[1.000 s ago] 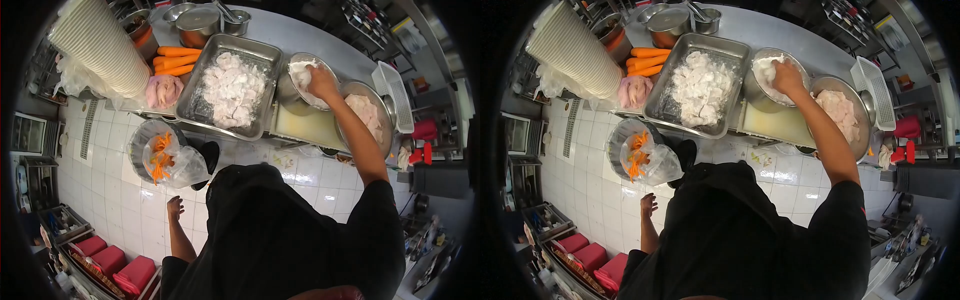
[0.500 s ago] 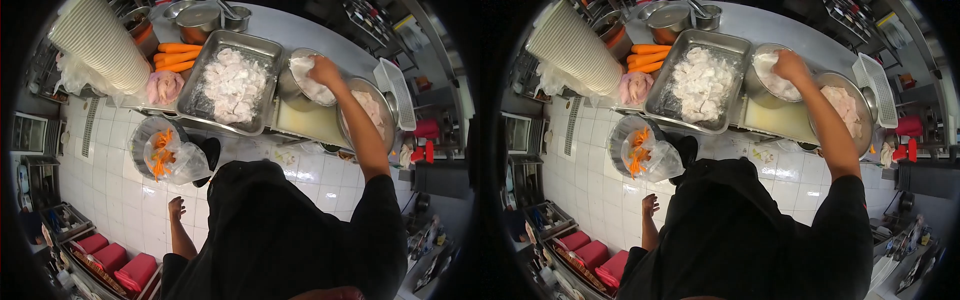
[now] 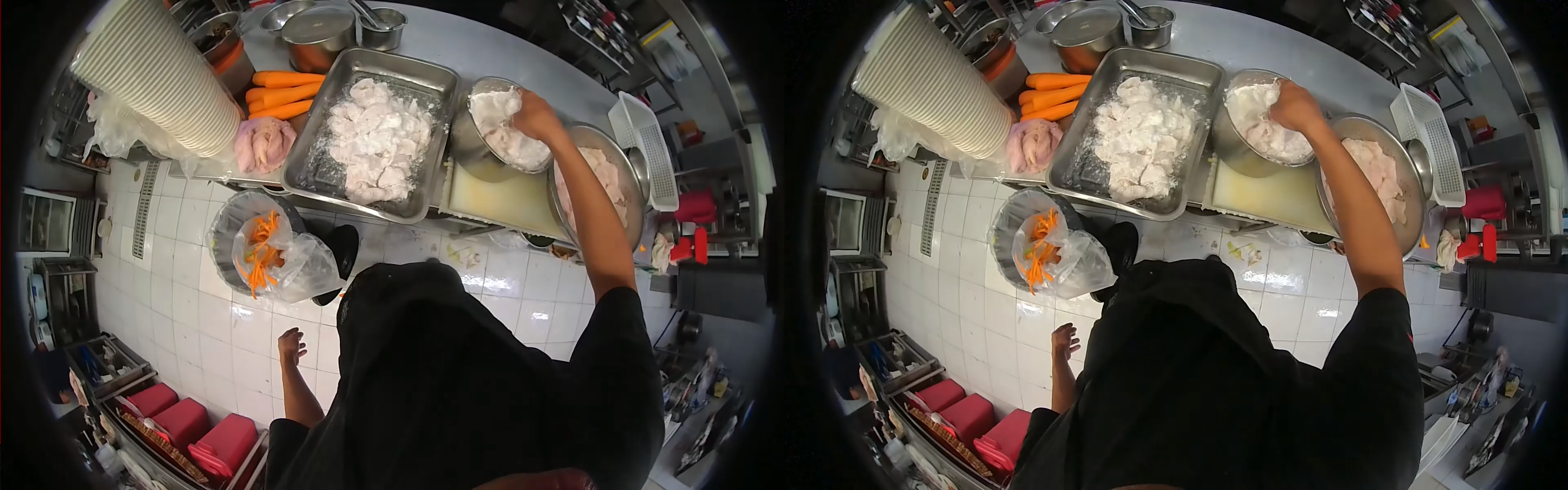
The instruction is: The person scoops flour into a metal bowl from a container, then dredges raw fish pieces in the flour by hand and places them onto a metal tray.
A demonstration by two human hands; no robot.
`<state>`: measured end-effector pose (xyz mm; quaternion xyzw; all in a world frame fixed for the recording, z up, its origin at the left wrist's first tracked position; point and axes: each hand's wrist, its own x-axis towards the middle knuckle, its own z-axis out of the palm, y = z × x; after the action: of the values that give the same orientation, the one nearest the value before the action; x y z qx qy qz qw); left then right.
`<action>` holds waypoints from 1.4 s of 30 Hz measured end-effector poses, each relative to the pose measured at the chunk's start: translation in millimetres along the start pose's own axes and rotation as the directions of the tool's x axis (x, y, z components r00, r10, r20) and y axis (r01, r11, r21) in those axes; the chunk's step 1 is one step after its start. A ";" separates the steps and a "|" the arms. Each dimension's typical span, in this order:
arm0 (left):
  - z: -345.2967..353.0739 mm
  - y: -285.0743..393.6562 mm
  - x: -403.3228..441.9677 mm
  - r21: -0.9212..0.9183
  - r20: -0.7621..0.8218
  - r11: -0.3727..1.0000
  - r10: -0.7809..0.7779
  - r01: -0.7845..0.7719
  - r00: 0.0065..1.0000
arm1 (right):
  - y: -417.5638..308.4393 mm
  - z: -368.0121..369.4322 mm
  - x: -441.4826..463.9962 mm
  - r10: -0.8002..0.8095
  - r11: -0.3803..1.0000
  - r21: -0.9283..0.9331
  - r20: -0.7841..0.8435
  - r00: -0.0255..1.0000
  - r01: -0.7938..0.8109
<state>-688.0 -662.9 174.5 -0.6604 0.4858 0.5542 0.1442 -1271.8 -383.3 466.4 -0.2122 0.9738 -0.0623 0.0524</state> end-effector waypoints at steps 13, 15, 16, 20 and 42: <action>10.5 28.8 8.7 -0.013 0.048 0.997 0.077 -0.076 0.996 | 9.2 64.6 9.4 -0.075 0.997 0.044 0.231 0.970 0.067; 10.8 23.4 8.0 -0.020 0.049 0.997 0.078 -0.077 0.996 | 5.9 51.6 7.0 -0.016 0.999 -0.031 0.140 0.990 0.021; 10.1 21.0 7.0 -0.006 0.044 0.998 0.066 -0.066 0.997 | -0.1 41.5 2.4 0.011 0.998 -0.068 0.096 0.995 -0.004; 8.6 17.0 1.8 -0.006 0.022 0.999 0.047 -0.046 0.999 | -23.6 31.9 -15.9 0.002 0.982 -0.187 0.007 1.000 0.000; -0.5 20.9 5.0 -0.010 0.014 0.998 0.062 -0.062 0.998 | -12.2 39.5 -19.8 -0.059 0.985 -0.166 -0.119 0.991 0.039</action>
<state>-705.0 -675.8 177.6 -0.6417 0.5025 0.5652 0.1273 -1243.8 -389.9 430.7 -0.2355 0.9715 0.0035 -0.0273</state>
